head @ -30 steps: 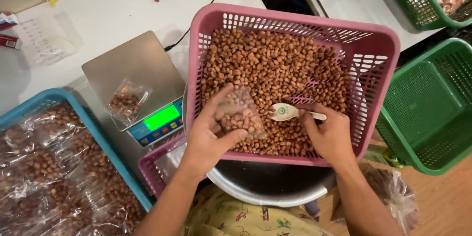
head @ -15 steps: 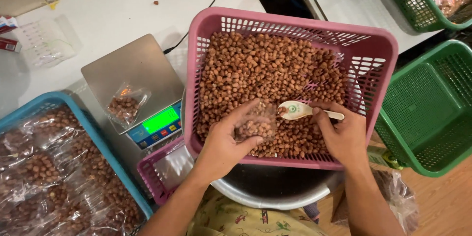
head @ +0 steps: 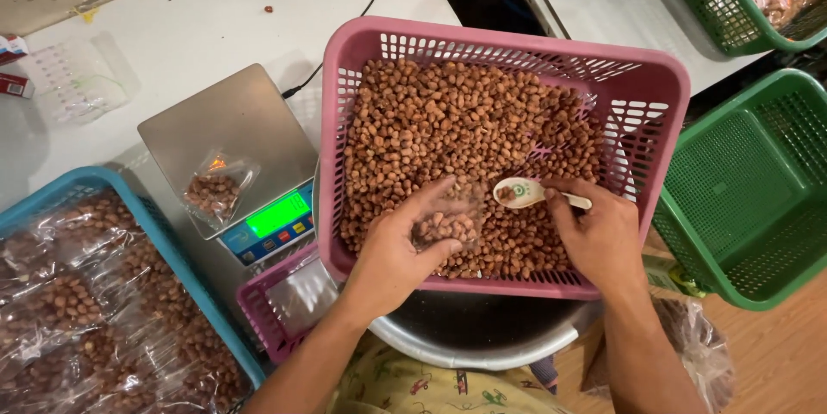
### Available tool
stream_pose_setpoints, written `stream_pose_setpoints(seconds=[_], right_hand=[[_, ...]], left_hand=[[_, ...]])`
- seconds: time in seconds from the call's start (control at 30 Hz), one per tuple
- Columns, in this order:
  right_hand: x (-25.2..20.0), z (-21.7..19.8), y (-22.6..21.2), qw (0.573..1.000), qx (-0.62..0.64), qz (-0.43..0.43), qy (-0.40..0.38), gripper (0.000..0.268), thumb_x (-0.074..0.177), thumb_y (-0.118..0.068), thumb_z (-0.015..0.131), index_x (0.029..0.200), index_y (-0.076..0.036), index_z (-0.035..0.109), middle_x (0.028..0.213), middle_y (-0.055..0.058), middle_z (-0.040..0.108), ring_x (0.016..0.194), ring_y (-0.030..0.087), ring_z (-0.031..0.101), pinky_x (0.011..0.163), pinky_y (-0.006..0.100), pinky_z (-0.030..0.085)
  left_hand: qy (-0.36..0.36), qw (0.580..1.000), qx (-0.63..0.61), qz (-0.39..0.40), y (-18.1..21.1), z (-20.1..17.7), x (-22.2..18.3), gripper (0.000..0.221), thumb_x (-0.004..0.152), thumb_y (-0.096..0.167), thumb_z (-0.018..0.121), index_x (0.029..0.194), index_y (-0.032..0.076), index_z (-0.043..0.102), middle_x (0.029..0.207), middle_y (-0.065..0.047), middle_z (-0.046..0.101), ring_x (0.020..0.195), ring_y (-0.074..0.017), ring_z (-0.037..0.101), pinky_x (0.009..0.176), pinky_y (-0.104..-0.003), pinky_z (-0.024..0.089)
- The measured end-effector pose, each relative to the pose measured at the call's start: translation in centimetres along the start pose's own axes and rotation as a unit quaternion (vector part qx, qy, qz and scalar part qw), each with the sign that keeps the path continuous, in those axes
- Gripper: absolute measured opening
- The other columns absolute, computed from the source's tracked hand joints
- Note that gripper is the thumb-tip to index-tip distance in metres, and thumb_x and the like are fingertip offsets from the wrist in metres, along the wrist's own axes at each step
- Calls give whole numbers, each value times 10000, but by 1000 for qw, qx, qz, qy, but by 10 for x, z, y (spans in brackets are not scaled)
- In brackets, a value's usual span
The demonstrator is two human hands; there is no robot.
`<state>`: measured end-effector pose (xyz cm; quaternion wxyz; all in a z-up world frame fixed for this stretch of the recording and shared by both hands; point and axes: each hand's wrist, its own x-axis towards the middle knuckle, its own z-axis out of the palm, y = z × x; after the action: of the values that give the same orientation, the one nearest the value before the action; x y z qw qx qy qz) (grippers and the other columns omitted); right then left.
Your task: Scooping peanuts from a large basket into small plastic bags and weighing them on a digital scale.
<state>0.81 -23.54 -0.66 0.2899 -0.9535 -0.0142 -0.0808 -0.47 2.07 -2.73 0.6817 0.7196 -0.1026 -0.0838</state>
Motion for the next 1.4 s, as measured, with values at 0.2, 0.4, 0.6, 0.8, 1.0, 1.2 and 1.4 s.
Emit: stream_pose_setpoints(seconds=[0.2,0.4,0.6,0.8,1.0,1.2,1.4], right_hand=[[1,7,11,1000,-9,16,-4,105,954,-181,729,1007,-155,815,766,186,721,857,433,711,747,492,536],[4,12,12,991,92,98,-12,132,954,-202,688,983,-181,815,589,49,671,680,212,675,744,344,516],[11,7,0,994,45,-6,-100,204,980,26,593,1102,40,755,1026,199,799,309,78,444,227,228,363],[-7,22,0,997,63,8,-34,136,948,-147,705,972,-153,839,703,119,751,656,338,725,650,403,569],[-4,22,-3,987,132,57,-65,171,923,-140,675,963,-150,841,555,103,705,583,250,714,580,361,524],[0,21,0,977,189,77,-58,177,901,-65,665,924,-125,830,496,99,663,494,146,607,565,300,495],[4,-25,-17,971,234,27,45,159,1055,0,609,1144,76,718,820,125,694,608,128,612,538,211,493]], left_hand=[[-25,997,37,-65,16,-4,2,732,858,60,750,1520,189,466,1302,-57,743,712,-122,421,634,-273,413],[12,1000,4,0,2,0,-2,701,811,28,804,1471,100,577,1236,-134,757,1316,-349,607,1113,-503,426],[-29,988,88,-120,27,-8,0,714,885,159,737,1525,225,430,1302,25,760,376,-36,269,404,-166,435],[17,1000,4,-13,-1,-2,-5,744,806,34,814,1491,155,548,1195,-89,780,1260,-311,658,1089,-484,465],[33,999,8,-12,6,-12,-8,709,842,37,787,1496,135,530,1181,-120,782,1228,-338,673,1061,-491,485],[37,998,36,-19,7,-10,-11,729,827,42,800,1498,149,534,1225,-114,766,1240,-330,663,1041,-486,505],[-32,994,88,-63,18,2,4,749,861,115,763,1530,154,430,1269,-49,761,1285,-230,663,1203,-454,341]])
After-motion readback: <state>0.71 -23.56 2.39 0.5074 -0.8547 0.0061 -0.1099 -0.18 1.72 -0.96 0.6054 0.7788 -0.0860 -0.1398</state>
